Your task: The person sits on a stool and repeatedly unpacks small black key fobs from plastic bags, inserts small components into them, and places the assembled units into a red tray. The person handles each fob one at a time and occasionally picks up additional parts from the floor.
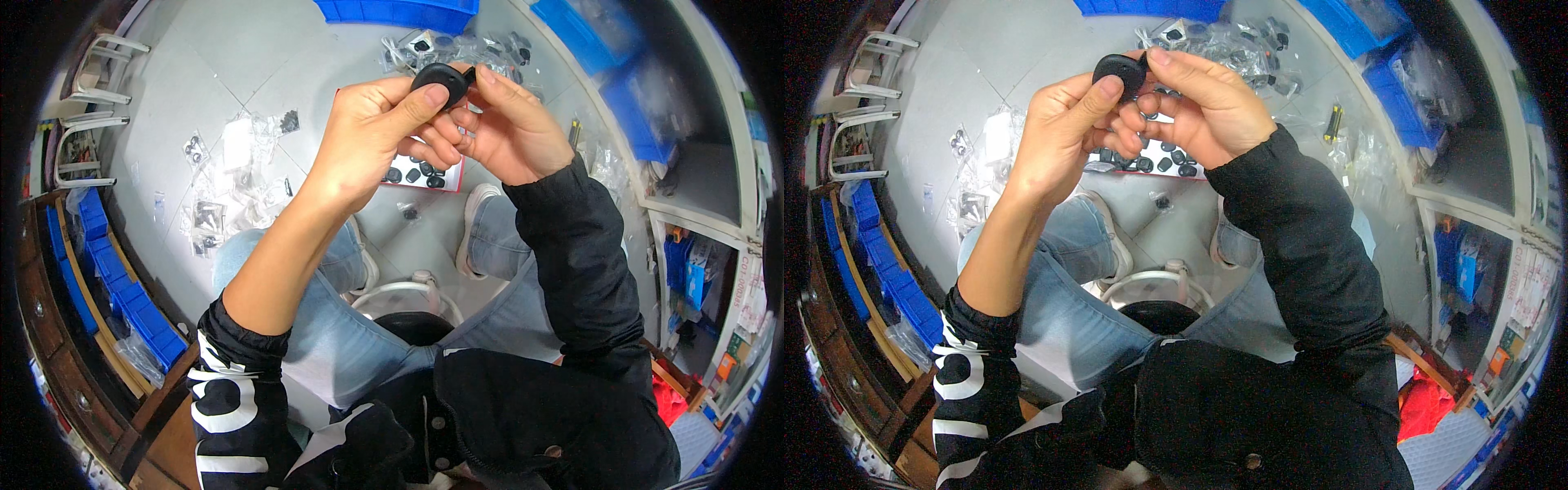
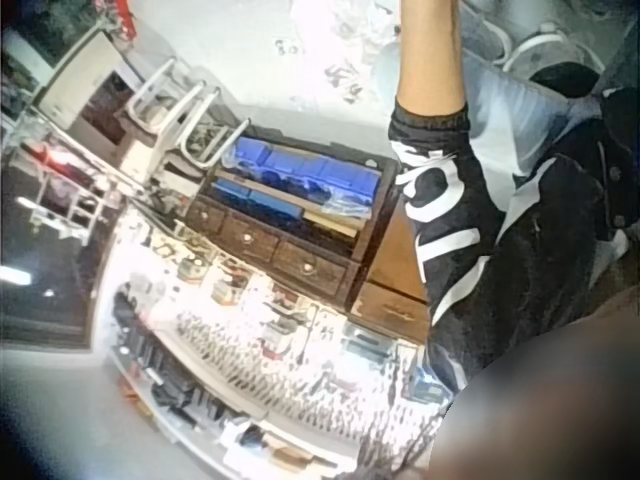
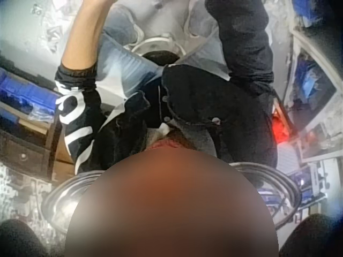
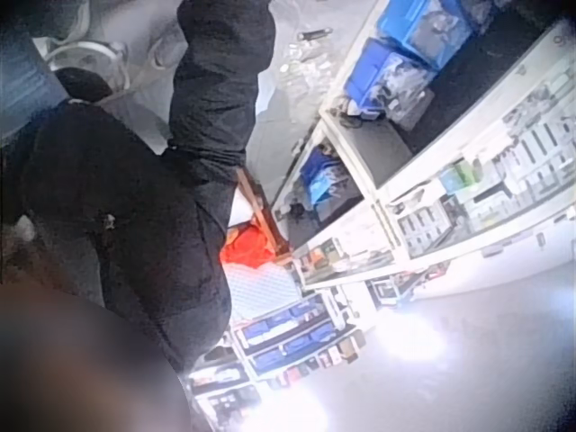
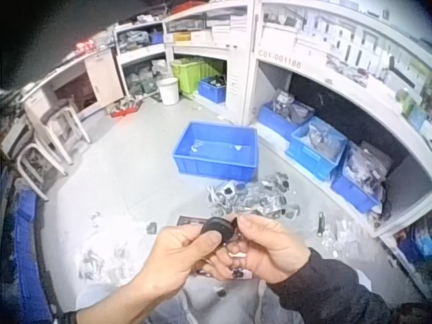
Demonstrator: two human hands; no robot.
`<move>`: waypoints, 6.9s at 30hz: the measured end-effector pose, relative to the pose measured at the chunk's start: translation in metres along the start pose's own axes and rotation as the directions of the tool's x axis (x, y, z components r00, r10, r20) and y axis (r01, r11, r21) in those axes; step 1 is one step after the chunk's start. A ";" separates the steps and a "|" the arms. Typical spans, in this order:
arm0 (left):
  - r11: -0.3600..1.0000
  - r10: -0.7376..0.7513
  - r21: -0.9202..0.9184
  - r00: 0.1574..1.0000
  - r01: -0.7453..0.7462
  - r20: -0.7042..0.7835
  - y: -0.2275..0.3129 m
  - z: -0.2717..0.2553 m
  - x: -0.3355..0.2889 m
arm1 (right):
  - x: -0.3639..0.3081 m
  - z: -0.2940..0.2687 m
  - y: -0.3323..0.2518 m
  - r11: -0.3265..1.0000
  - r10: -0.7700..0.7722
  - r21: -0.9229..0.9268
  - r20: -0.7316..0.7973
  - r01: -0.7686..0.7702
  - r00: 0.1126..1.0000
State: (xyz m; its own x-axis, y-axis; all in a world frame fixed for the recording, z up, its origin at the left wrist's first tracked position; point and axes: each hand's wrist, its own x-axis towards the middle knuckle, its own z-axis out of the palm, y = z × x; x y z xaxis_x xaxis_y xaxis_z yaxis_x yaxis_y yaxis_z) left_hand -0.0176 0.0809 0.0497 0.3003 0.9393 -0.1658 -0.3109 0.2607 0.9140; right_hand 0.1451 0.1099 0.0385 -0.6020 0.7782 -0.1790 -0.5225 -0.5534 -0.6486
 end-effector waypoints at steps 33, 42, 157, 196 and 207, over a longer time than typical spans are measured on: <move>0.882 -0.048 -0.447 0.972 0.149 0.229 -0.010 -0.010 0.011 | -0.002 0.009 0.003 0.968 -0.173 -0.183 0.002 0.171 0.985; 0.939 0.005 -0.334 0.970 0.079 0.242 -0.009 -0.009 0.010 | -0.007 0.014 0.000 0.953 -0.198 -0.228 0.034 0.201 0.980; 0.155 -0.393 0.967 0.885 -0.204 0.250 -0.002 -0.023 -0.085 | 0.179 -0.195 0.312 0.891 0.444 0.359 -0.560 -0.279 0.700; 0.178 -0.504 0.984 0.861 0.025 0.069 -0.015 -0.046 -0.028 | 0.256 -0.343 0.121 -0.404 -0.449 -0.866 -0.094 -0.296 0.888; 0.195 -0.522 0.980 0.850 0.039 0.070 -0.011 -0.043 -0.030 | 0.219 -0.281 0.120 0.965 -0.134 -0.261 -0.379 0.033 0.915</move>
State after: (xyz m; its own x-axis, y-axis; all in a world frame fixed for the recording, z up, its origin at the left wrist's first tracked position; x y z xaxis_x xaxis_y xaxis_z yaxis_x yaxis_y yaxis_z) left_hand -0.0622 0.0594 0.0286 0.4812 0.6464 -0.5922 0.8346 -0.1311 0.5350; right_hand 0.1202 0.2971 -0.2864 -0.2522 0.8991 -0.3579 -0.3659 -0.4309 -0.8249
